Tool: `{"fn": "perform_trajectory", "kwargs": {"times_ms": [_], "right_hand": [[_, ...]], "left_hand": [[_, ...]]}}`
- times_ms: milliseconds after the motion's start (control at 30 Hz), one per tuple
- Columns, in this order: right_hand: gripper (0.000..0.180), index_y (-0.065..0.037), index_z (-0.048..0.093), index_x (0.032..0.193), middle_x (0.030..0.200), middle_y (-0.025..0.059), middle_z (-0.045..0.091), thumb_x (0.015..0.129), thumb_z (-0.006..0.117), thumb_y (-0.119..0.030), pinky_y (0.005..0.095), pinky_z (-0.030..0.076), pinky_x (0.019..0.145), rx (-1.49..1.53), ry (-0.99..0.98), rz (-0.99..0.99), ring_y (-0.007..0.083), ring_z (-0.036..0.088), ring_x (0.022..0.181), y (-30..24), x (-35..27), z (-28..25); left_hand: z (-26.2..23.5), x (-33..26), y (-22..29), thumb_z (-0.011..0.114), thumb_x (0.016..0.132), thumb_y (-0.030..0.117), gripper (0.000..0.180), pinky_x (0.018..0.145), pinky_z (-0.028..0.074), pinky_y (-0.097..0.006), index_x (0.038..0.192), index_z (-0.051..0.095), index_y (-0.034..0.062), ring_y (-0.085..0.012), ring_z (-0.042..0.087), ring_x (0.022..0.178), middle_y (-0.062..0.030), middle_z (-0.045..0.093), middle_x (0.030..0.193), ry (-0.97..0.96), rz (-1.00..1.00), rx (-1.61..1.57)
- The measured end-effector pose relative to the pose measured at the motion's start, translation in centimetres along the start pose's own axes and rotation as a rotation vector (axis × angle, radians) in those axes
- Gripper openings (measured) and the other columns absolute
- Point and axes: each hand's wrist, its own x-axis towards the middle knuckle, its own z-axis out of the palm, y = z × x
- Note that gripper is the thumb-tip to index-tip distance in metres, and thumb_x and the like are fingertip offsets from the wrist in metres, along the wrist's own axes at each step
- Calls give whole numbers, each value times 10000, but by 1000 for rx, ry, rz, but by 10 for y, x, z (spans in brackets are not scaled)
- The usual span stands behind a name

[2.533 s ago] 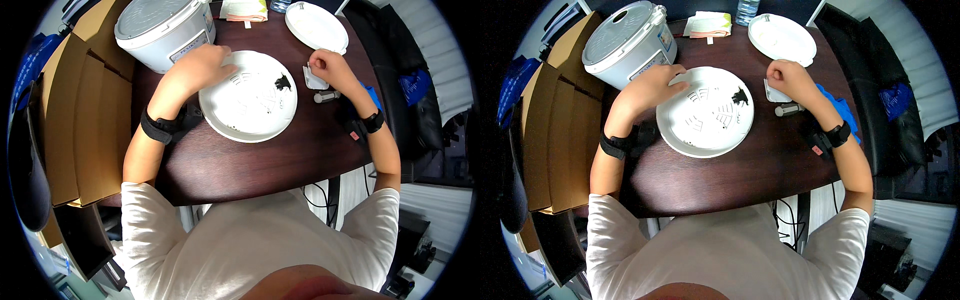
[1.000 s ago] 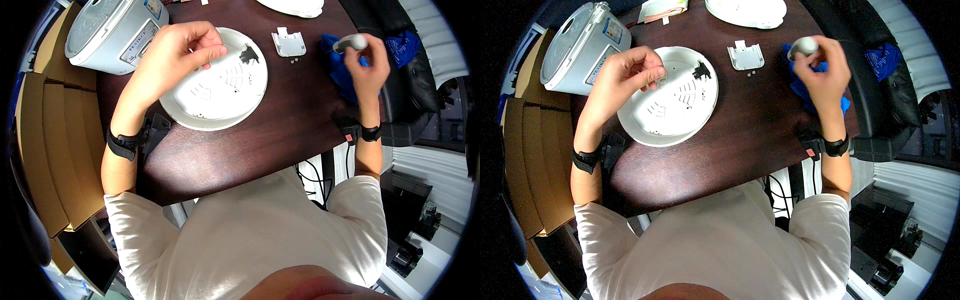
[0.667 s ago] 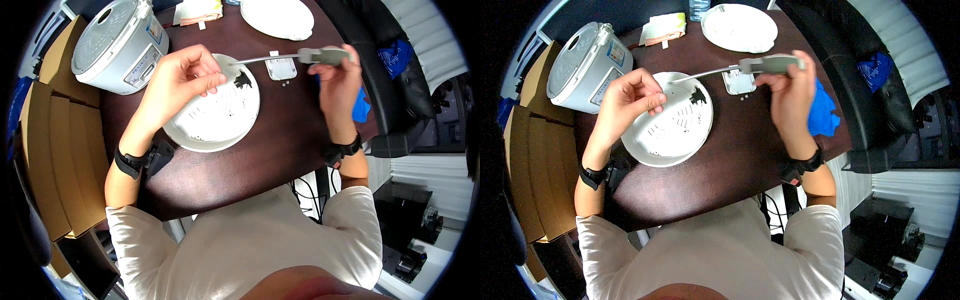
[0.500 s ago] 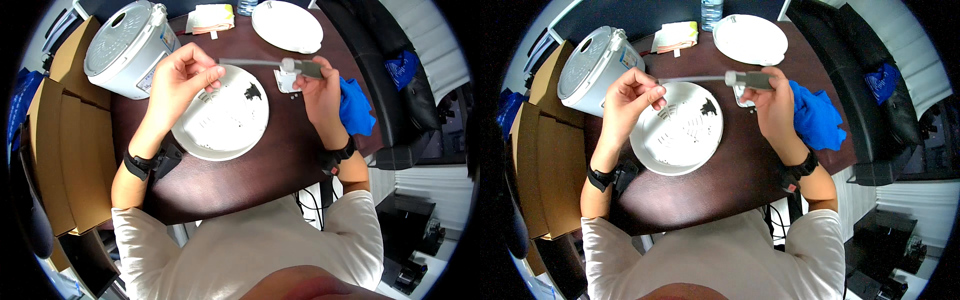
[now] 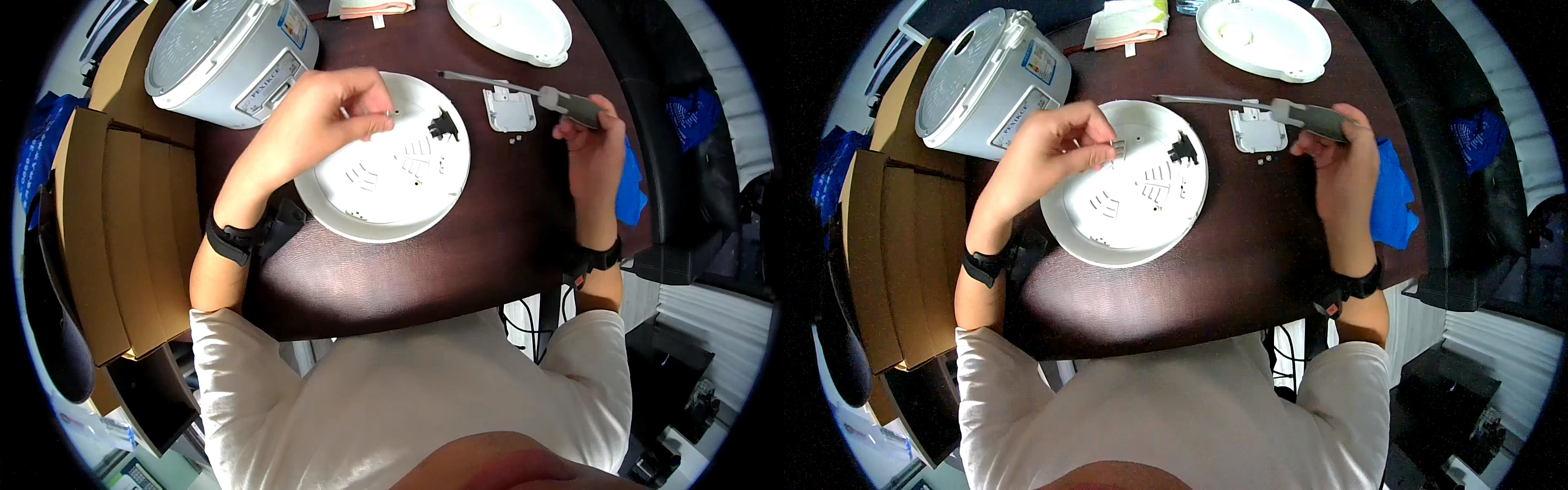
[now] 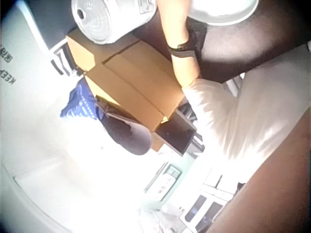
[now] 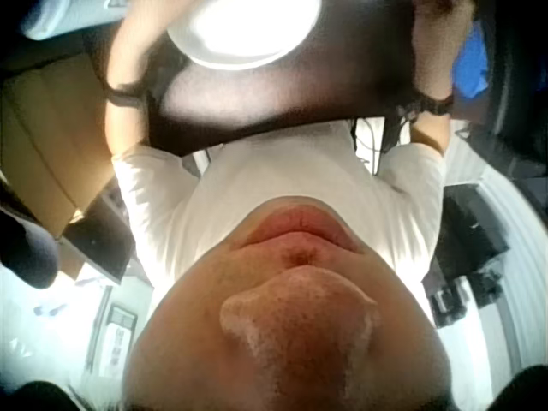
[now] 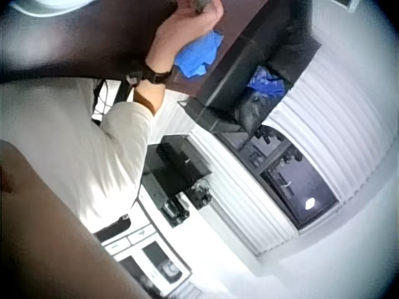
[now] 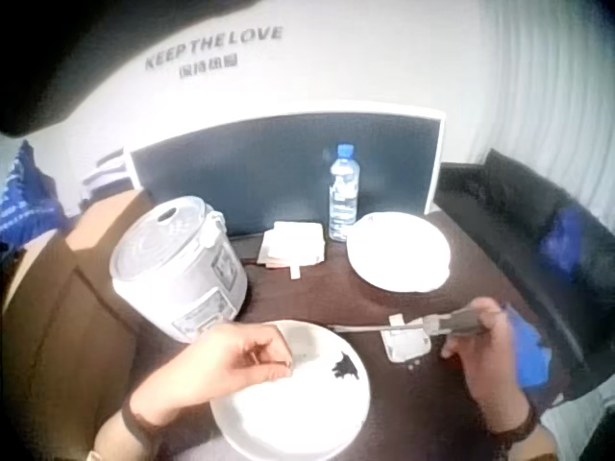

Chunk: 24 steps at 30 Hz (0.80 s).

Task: The person disassembles a white appliance, likely a rice cooker, using a screwdriver to remove screws from the lid and base. They wipe the base with a blue cloth and place the removed screws on the table.

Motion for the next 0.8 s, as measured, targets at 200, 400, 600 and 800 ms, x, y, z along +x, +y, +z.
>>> {"fn": "perform_trajectory", "kwargs": {"times_ms": [200, 400, 600, 800], "right_hand": [[243, -37, 521, 1118, 942, 141, 632, 960, 391, -169, 367, 551, 693, -297, 21, 25, 224, 648, 772, -33, -36, -50], [227, -25, 514, 1109, 987, 157, 623, 936, 372, -58, 352, 558, 703, -359, 57, 149, 237, 658, 774, -27, -89, -77], [203, -13, 530, 1093, 1015, 133, 618, 905, 457, 10, 327, 542, 702, -682, -51, -31, 219, 654, 799, -19, -111, -82], [259, -60, 559, 1051, 980, 116, 596, 800, 600, -13, 354, 513, 674, -1240, -300, -313, 284, 638, 811, -20, -99, -76]], "left_hand": [[-6, 6, 11, 691, 830, 20, 82, 637, 483, -258, 904, 663, 0, -109, 619, 699, -41, 658, 757, -128, 16, 263], [8, 48, 28, 695, 812, 54, 90, 610, 475, -310, 851, 630, 6, -154, 631, 682, -73, 637, 724, -159, 229, 541], [20, 68, 3, 668, 846, 67, 93, 512, 461, -295, 846, 625, -16, -147, 603, 562, -95, 623, 695, -184, 49, 491], [30, 72, -7, 666, 851, 82, 110, 535, 471, -306, 861, 633, -23, -154, 604, 562, -99, 638, 701, -163, -11, 560]]}}
